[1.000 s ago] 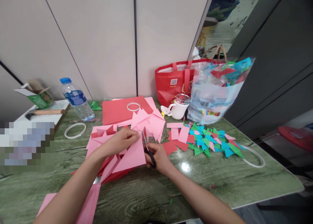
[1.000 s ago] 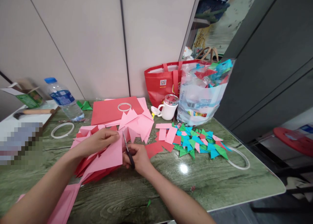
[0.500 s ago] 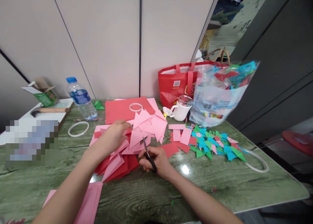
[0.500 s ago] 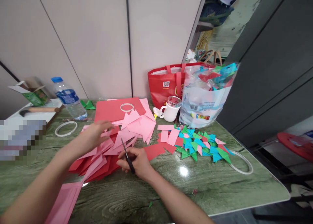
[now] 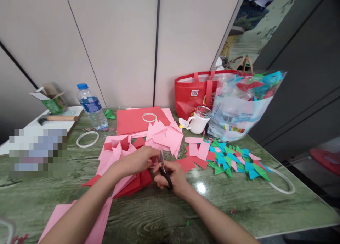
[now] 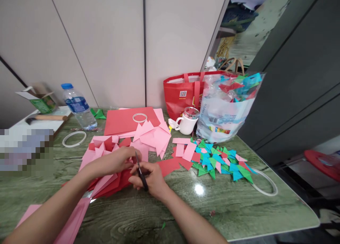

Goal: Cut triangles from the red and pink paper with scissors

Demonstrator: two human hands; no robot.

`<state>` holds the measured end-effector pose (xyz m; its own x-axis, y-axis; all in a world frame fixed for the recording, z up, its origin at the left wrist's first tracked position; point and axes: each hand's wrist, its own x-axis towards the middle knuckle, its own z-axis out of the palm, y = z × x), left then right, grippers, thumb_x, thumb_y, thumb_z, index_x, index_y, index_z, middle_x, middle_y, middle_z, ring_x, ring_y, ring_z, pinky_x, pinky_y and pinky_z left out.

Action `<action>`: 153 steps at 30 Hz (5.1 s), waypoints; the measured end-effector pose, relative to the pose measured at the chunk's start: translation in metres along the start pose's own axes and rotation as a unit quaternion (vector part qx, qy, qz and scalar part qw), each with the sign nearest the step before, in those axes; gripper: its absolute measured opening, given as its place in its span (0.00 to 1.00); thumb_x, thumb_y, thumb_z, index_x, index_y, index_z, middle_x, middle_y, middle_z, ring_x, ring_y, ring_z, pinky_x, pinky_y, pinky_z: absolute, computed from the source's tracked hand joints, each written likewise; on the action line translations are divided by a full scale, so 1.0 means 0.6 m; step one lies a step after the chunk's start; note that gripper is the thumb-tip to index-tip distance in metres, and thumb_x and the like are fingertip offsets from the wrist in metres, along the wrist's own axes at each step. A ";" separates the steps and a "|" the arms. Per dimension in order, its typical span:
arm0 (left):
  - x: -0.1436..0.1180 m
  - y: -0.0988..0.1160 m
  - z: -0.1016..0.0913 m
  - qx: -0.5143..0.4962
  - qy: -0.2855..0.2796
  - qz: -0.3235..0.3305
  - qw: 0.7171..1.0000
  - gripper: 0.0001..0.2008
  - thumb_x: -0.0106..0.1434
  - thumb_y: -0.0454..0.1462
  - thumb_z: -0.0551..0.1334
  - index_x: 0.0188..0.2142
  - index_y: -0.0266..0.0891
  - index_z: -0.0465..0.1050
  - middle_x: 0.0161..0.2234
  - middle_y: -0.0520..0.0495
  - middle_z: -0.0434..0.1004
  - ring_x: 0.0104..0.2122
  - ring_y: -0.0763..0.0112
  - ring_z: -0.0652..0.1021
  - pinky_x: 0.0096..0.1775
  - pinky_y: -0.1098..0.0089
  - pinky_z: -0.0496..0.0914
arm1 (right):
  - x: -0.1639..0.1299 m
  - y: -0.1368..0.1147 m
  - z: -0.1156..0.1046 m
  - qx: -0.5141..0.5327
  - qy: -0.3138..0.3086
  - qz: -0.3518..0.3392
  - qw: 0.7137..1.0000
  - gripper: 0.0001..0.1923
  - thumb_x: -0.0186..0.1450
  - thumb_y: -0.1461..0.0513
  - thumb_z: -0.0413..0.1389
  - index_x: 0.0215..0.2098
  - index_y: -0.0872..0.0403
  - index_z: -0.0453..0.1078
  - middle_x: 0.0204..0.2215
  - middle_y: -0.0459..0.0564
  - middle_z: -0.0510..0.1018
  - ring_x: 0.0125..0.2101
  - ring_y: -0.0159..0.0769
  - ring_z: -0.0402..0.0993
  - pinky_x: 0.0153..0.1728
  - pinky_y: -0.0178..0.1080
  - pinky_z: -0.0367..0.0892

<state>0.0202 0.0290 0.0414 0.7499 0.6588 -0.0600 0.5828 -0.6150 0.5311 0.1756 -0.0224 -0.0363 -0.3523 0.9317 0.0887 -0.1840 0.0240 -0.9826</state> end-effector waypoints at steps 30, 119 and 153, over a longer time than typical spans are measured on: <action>-0.038 0.023 0.019 -0.432 0.254 -0.141 0.854 0.12 0.48 0.40 0.65 0.22 0.32 0.69 0.18 0.51 0.70 0.17 0.75 0.71 0.20 0.73 0.68 | 0.061 -0.051 -0.009 -0.047 0.176 -0.126 0.975 0.16 0.49 0.58 0.63 0.34 0.55 0.68 0.20 0.41 0.67 0.22 0.28 0.62 0.24 0.31 0.59; -0.018 -0.007 0.083 -0.228 0.446 -0.183 0.846 0.19 0.58 0.45 0.56 0.15 0.37 0.67 0.13 0.52 0.67 0.15 0.76 0.68 0.20 0.75 0.61 | 0.023 -0.009 0.032 -0.002 -0.055 0.039 0.998 0.24 0.45 0.48 0.64 0.29 0.55 0.64 0.20 0.42 0.67 0.21 0.29 0.63 0.24 0.33 0.58; -0.023 -0.019 0.071 -0.262 0.445 -0.170 0.839 0.18 0.57 0.44 0.57 0.16 0.36 0.67 0.12 0.52 0.67 0.13 0.77 0.66 0.18 0.75 0.59 | 0.022 -0.011 0.033 0.008 -0.023 0.061 0.998 0.22 0.46 0.50 0.63 0.29 0.57 0.69 0.16 0.43 0.72 0.16 0.26 0.64 0.18 0.31 0.59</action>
<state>0.0165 0.0083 0.0000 -0.0995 0.9638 0.2473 0.3229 -0.2038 0.9242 0.1540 -0.0174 -0.0254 -0.4137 0.9101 -0.0231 -0.1525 -0.0943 -0.9838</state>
